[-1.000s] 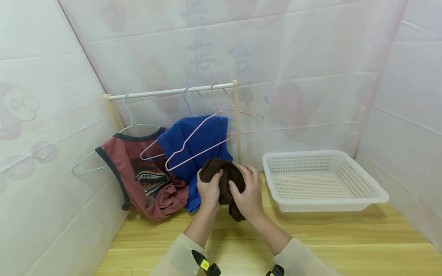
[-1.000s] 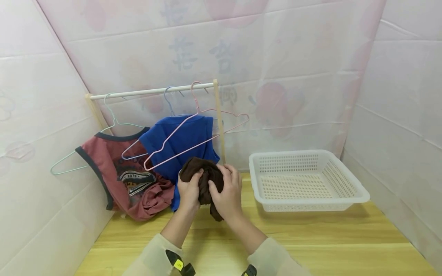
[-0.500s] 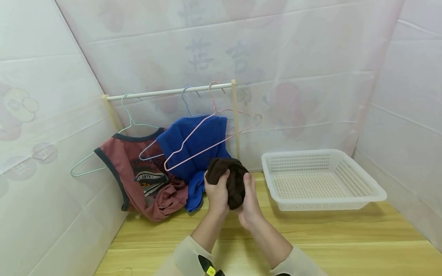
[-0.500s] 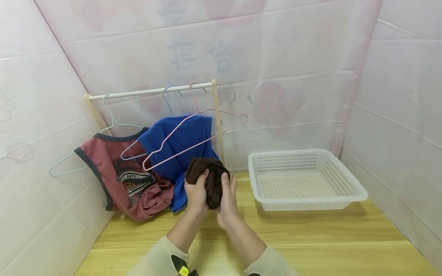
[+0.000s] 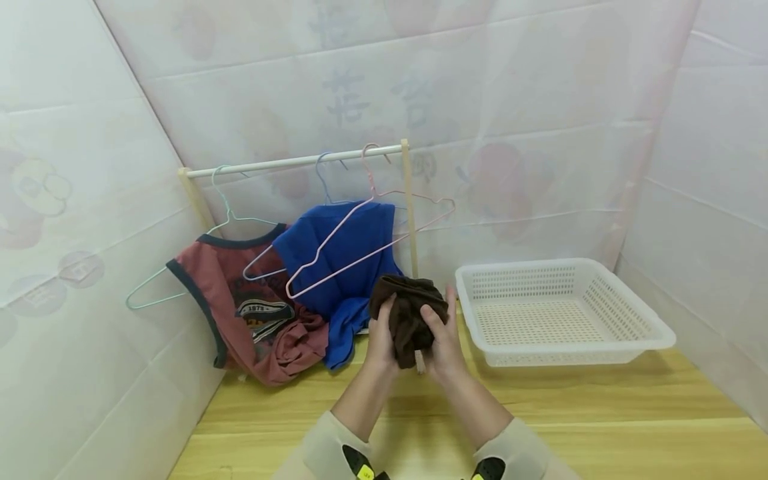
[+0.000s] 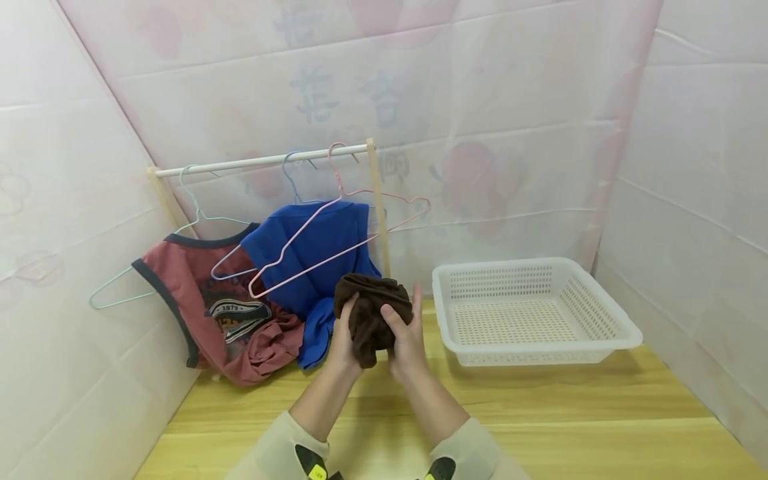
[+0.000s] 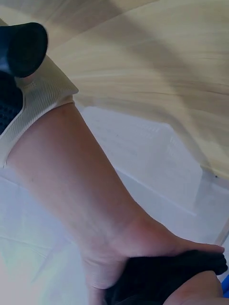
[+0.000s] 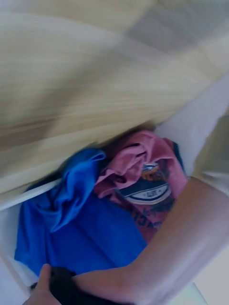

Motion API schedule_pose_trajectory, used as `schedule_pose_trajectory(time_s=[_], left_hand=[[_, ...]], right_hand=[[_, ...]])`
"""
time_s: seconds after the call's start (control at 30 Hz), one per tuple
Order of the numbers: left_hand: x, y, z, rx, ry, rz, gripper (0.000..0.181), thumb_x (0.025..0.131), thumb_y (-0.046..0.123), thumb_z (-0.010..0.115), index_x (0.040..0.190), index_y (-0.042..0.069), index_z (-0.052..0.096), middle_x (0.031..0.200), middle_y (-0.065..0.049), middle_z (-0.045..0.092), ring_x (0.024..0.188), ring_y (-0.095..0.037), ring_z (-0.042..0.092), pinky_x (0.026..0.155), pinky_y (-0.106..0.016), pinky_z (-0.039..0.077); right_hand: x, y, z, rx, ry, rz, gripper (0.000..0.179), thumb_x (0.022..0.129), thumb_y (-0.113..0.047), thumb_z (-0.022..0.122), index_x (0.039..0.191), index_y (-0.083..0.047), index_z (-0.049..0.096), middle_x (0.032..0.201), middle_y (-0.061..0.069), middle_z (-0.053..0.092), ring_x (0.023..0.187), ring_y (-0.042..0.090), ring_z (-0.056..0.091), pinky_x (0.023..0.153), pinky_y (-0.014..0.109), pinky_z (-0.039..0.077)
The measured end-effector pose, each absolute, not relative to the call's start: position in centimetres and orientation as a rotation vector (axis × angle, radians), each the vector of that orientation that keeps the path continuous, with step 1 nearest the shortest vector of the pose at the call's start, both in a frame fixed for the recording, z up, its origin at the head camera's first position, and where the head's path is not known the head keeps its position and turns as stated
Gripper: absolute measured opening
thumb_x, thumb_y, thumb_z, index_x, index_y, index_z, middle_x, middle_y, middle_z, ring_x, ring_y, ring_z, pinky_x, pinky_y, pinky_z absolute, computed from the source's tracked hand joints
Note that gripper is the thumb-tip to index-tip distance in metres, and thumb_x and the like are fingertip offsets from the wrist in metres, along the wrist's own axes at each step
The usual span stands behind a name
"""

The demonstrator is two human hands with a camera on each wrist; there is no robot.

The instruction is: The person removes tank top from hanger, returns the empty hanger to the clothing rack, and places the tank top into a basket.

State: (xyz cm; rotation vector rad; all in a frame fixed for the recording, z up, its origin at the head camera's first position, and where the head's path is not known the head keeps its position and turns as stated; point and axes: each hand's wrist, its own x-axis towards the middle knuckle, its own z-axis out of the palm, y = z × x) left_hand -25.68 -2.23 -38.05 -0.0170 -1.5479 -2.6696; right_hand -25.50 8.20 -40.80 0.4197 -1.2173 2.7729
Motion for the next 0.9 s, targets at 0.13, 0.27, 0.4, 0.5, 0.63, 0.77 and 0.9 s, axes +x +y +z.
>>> schedule_pose_trajectory(time_s=[0.13,0.27,0.4,0.5,0.63,0.77,0.9], left_hand=[[-25.4,-2.8,-37.4,-0.146,-1.584,-2.792,0.049,0.095,0.054,0.053,0.126,0.016,0.058,0.128,0.003,0.056,0.119,-0.013,0.052,0.098,-0.029,0.042],[-24.9,-2.8,-36.8,-0.345,-1.6,-2.868,0.045,0.1,0.055,0.039,0.119,0.019,0.057,0.118,0.007,0.057,0.11,-0.008,0.053,0.096,-0.026,0.04],[-24.4,-2.7,-36.6,-0.338,-1.602,-2.881,0.038,0.102,0.052,0.03,0.099,0.024,0.056,0.097,0.011,0.057,0.09,-0.004,0.053,0.086,-0.024,0.042],[-24.4,-2.7,-36.8,-0.295,-1.622,-2.892,0.039,0.101,0.056,0.031,0.1,0.024,0.055,0.098,0.012,0.056,0.092,-0.004,0.052,0.088,-0.024,0.041],[-24.7,-2.5,-37.5,-0.245,-1.658,-2.934,0.053,0.094,0.068,0.04,0.117,0.023,0.055,0.113,0.009,0.057,0.106,-0.006,0.053,0.097,-0.026,0.038],[-25.2,-2.0,-38.4,-0.223,-1.578,-2.947,0.055,0.091,0.067,0.051,0.121,0.021,0.058,0.117,0.006,0.06,0.109,-0.01,0.057,0.099,-0.028,0.042],[-25.5,-1.2,-38.9,-0.171,-1.483,-2.885,0.044,0.092,0.057,0.057,0.112,0.018,0.065,0.111,0.003,0.066,0.102,-0.012,0.062,0.091,-0.028,0.05]], right_hand=[[-25.9,8.9,-40.4,0.58,-1.343,2.733,0.085,0.092,-0.015,0.061,0.156,-0.039,0.011,0.16,0.005,0.025,0.141,0.026,0.037,0.104,0.03,0.045],[-25.9,9.5,-39.9,0.672,-1.554,2.579,0.074,0.088,-0.012,0.066,0.153,-0.019,0.032,0.153,0.006,0.037,0.132,0.023,0.047,0.101,0.03,0.047],[-25.6,9.6,-39.5,0.652,-1.649,2.438,0.057,0.085,-0.007,0.07,0.139,-0.004,0.051,0.136,0.01,0.056,0.115,0.025,0.061,0.093,0.035,0.053],[-25.5,9.7,-39.2,0.577,-1.657,2.383,0.048,0.083,-0.004,0.071,0.13,0.0,0.058,0.123,0.01,0.064,0.106,0.025,0.065,0.088,0.036,0.055],[-25.5,9.8,-39.1,0.417,-1.652,2.343,0.038,0.082,-0.004,0.072,0.118,0.001,0.064,0.112,0.01,0.066,0.094,0.025,0.068,0.079,0.037,0.058],[-25.7,9.8,-39.2,0.306,-1.602,2.332,0.029,0.081,-0.002,0.073,0.11,0.001,0.067,0.106,0.011,0.066,0.087,0.025,0.068,0.073,0.037,0.058],[-26.0,9.8,-39.4,0.237,-1.554,2.337,0.022,0.081,-0.001,0.073,0.103,0.001,0.067,0.099,0.01,0.066,0.082,0.023,0.066,0.069,0.036,0.058]])
